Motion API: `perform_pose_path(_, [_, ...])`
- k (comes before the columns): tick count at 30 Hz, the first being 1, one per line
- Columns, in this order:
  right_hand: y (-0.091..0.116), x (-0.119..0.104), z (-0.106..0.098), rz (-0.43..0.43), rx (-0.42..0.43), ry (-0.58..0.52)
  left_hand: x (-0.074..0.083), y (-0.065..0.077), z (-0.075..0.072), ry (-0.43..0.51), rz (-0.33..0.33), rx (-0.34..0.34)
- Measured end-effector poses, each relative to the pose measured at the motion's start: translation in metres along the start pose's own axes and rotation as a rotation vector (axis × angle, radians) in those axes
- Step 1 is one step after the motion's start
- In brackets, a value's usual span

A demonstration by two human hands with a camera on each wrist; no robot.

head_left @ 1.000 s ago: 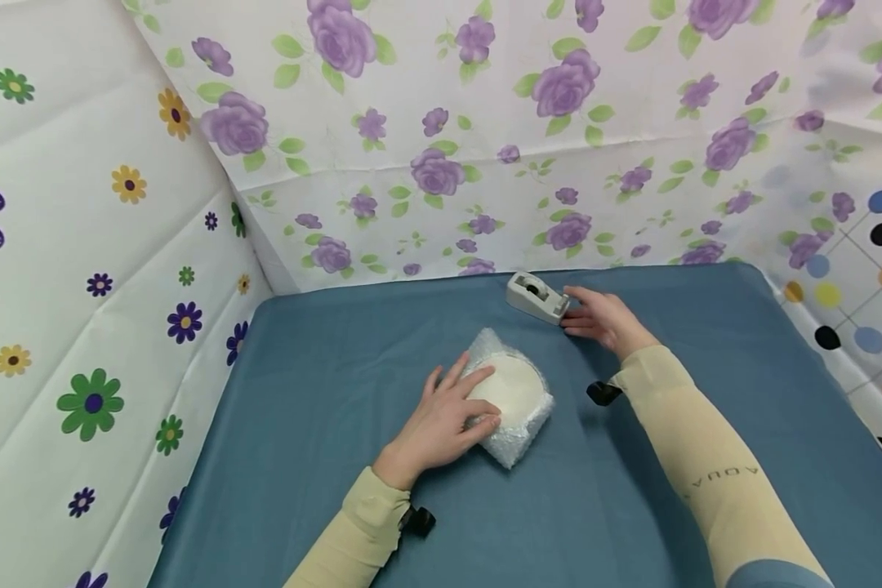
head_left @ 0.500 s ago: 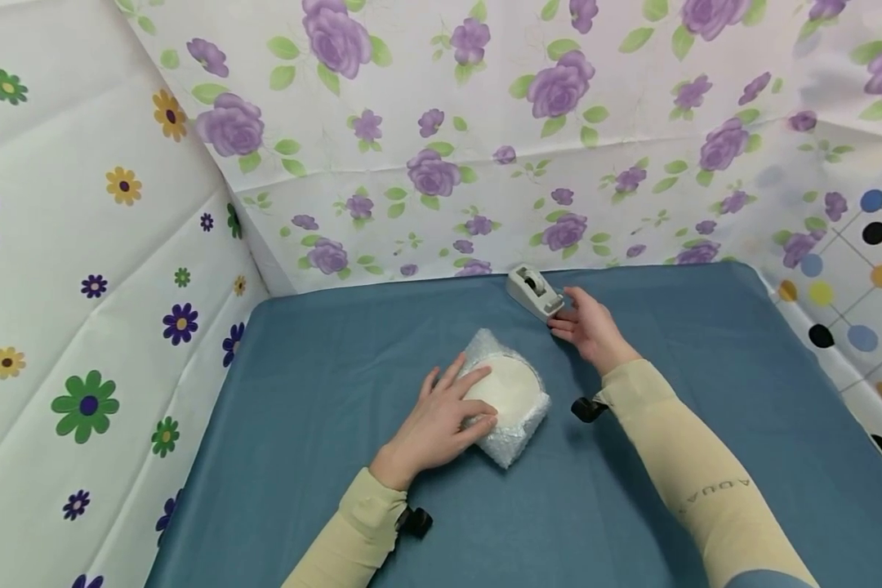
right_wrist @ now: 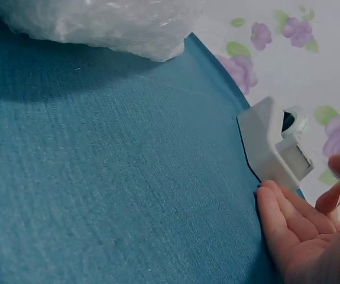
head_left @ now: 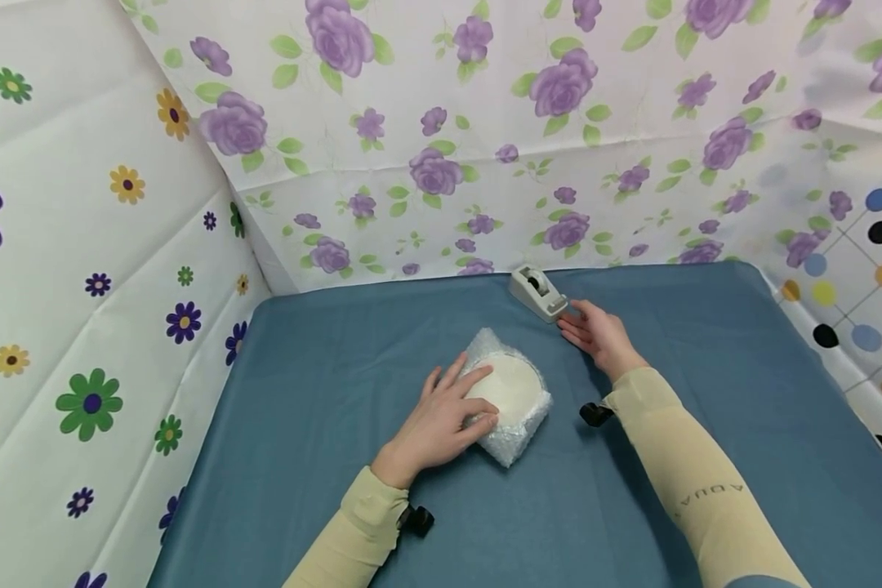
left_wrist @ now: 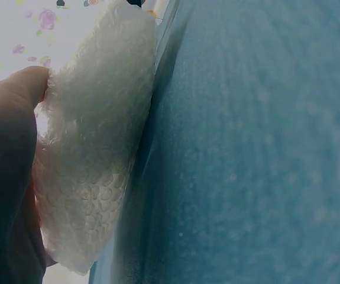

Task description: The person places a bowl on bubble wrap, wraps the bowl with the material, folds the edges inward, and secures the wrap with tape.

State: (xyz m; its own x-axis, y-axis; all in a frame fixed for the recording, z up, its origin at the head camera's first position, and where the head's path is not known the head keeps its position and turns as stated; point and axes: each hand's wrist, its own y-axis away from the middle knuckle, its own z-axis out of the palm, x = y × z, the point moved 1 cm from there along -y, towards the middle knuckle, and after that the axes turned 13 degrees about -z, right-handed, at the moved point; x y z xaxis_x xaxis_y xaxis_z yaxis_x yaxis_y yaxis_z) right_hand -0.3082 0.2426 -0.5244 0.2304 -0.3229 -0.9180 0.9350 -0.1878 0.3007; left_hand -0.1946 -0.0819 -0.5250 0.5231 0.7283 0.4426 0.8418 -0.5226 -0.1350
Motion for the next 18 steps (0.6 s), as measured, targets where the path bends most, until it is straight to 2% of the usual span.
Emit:
perform_pose_path(7, [-0.005, 0.004, -0.005, -0.013, -0.032, 0.031, 0.001, 0.0, -0.002, 0.006, -0.009, -0.005])
perform_pose_path(13, [-0.006, 0.008, -0.009, -0.038, -0.064, 0.163, 0.001, 0.0, -0.002, 0.002, -0.013, -0.008])
perform_pose_path(18, [-0.006, 0.011, -0.011, -0.085, -0.031, 0.28, 0.001, 0.0, -0.002, -0.001, -0.013, -0.004])
